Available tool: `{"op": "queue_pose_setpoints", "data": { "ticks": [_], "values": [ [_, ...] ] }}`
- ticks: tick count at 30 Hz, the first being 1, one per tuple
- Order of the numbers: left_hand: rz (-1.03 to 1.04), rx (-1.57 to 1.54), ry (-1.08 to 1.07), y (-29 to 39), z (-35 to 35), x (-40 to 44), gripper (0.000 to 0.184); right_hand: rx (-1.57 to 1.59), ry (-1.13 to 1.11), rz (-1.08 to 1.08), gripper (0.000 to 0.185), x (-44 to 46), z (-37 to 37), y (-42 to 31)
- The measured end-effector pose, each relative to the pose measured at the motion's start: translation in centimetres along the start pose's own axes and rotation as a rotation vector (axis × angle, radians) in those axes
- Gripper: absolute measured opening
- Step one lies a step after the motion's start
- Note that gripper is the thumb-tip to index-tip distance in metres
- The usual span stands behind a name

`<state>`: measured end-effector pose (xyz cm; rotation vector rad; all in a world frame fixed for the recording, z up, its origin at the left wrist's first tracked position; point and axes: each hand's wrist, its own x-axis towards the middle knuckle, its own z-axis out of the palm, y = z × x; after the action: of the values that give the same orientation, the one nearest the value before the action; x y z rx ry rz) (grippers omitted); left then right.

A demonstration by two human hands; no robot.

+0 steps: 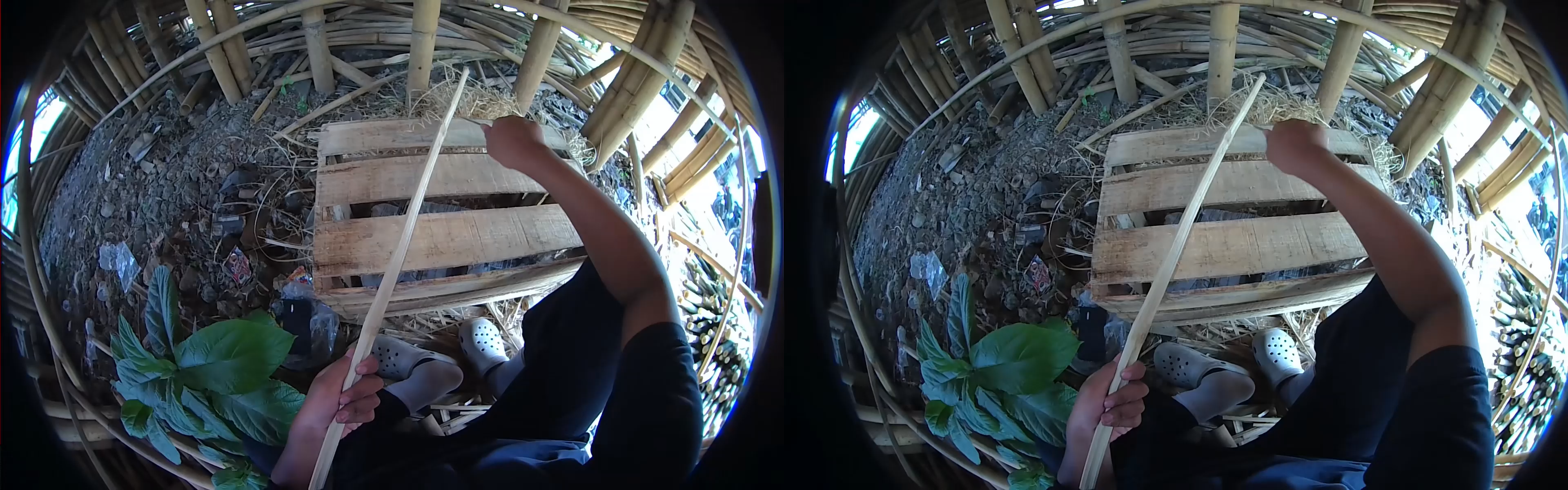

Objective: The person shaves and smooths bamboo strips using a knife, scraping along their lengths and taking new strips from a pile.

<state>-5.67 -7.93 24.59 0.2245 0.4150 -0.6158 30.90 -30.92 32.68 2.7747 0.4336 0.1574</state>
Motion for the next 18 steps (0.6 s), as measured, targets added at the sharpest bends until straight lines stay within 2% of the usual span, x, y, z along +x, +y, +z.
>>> {"op": "queue_pose_setpoints", "data": {
  "ticks": [1, 3, 5, 9, 13, 15, 16, 18],
  "values": [
    [-0.002, 0.012, 0.001, 0.1, -0.1, 0.2, 0.035, 0.075, -0.010, 0.030, 0.048, -1.6, -1.6, -1.7],
    [-0.002, 0.022, 0.001, 0.0, 0.1, 0.5, 0.035, 0.220, -0.003, -0.153, 0.053, -5.0, -2.8, -4.3],
    [0.014, 0.090, 0.067, -0.4, 0.8, 0.6, 0.036, 0.424, -0.225, -0.417, 0.055, -8.8, -3.7, -6.4],
    [0.035, 0.165, 0.145, -1.1, 1.6, 0.8, 0.036, 0.509, -0.331, -0.756, 0.052, -16.3, -3.1, -9.2],
    [0.032, 0.161, 0.156, -1.5, 1.8, 0.6, 0.036, 0.548, -0.354, -0.734, 0.049, -19.1, -2.3, -10.3],
    [0.027, 0.151, 0.153, -1.5, 1.8, 0.5, 0.036, 0.552, -0.235, -0.817, 0.038, -19.0, -2.1, -10.3],
    [0.026, 0.128, 0.132, -1.5, 1.6, 0.5, 0.036, 0.552, -0.238, -0.819, 0.038, -18.8, -1.9, -10.1],
    [0.021, 0.104, 0.114, -1.6, 1.5, 0.7, 0.036, 0.575, -0.029, -0.925, 0.034, -18.1, -1.3, -9.8]
  ]
}}
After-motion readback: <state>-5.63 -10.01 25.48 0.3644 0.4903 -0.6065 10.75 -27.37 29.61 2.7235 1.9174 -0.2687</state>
